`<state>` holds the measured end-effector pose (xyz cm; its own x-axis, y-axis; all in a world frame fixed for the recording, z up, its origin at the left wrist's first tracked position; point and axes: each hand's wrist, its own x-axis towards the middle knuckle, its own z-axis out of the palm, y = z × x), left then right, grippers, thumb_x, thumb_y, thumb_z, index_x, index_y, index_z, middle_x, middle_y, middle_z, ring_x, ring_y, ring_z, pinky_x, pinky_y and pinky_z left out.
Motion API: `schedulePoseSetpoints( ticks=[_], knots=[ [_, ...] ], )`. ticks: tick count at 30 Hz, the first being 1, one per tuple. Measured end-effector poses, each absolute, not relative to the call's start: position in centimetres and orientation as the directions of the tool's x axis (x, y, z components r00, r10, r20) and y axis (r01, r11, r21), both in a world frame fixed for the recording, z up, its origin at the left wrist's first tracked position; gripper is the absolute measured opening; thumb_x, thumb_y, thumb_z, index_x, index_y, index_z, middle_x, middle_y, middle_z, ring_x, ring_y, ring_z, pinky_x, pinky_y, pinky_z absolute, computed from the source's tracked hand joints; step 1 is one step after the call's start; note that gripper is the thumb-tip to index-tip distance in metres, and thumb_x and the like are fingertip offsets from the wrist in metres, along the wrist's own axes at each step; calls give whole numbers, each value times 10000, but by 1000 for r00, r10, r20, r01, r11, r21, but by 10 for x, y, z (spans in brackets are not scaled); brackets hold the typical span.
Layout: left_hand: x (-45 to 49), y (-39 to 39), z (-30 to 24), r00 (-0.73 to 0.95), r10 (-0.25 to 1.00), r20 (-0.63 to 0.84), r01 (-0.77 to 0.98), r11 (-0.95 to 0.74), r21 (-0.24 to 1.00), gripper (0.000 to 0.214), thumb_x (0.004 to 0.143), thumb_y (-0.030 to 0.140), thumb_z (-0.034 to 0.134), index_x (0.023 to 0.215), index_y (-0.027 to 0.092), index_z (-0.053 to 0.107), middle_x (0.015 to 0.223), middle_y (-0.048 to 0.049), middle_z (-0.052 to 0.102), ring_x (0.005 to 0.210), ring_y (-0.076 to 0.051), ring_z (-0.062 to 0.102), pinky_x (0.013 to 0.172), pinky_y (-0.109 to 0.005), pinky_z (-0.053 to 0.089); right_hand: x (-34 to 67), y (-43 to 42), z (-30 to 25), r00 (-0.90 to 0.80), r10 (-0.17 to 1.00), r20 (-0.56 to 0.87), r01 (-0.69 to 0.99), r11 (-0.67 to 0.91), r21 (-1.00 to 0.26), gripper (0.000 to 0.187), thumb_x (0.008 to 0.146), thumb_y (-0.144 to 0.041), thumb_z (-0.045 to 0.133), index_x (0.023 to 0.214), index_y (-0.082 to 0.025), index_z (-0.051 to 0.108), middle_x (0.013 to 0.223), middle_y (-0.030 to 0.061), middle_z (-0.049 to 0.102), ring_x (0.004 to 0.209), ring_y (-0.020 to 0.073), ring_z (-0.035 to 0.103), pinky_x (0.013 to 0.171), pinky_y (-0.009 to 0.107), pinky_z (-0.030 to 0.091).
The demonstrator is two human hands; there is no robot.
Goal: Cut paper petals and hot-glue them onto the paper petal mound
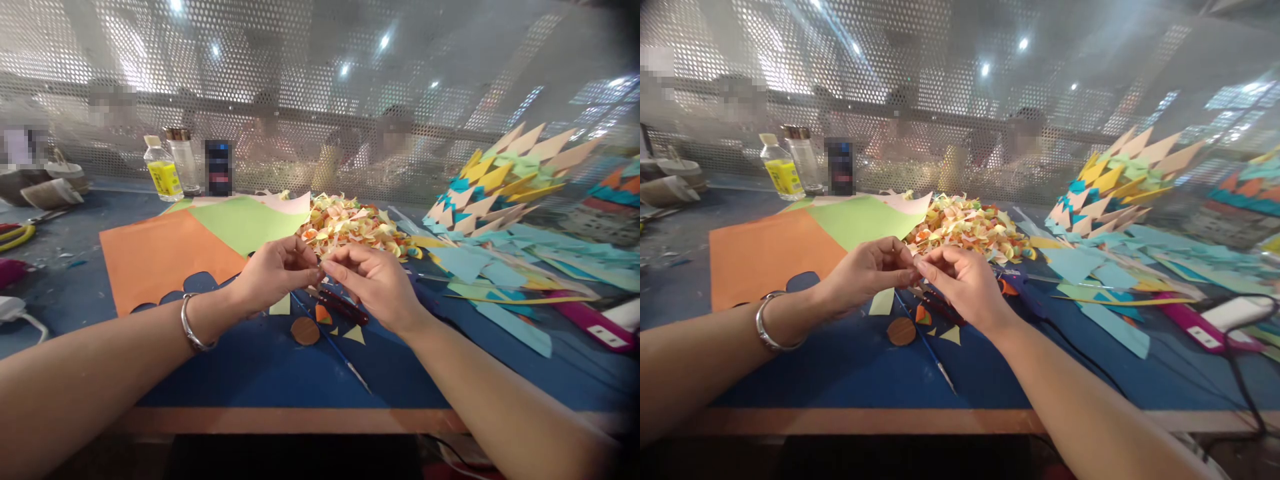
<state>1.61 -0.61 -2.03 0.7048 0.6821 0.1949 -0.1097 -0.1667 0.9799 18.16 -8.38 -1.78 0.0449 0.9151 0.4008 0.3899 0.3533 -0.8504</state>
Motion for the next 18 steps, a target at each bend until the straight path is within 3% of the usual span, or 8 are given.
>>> schedulePoseSetpoints(
  ticks=[18],
  knots=[
    [15, -7, -17, 687, 724, 69, -82, -17, 997, 261, 688, 191, 760, 837, 156, 549, 665, 9, 644, 626, -104, 626, 620, -249, 484, 184, -83, -20, 99, 936, 337, 385, 276, -880, 210, 859, -381, 640, 793, -182, 639, 583, -41, 547, 421, 62, 403, 396, 213, 307]
  ],
)
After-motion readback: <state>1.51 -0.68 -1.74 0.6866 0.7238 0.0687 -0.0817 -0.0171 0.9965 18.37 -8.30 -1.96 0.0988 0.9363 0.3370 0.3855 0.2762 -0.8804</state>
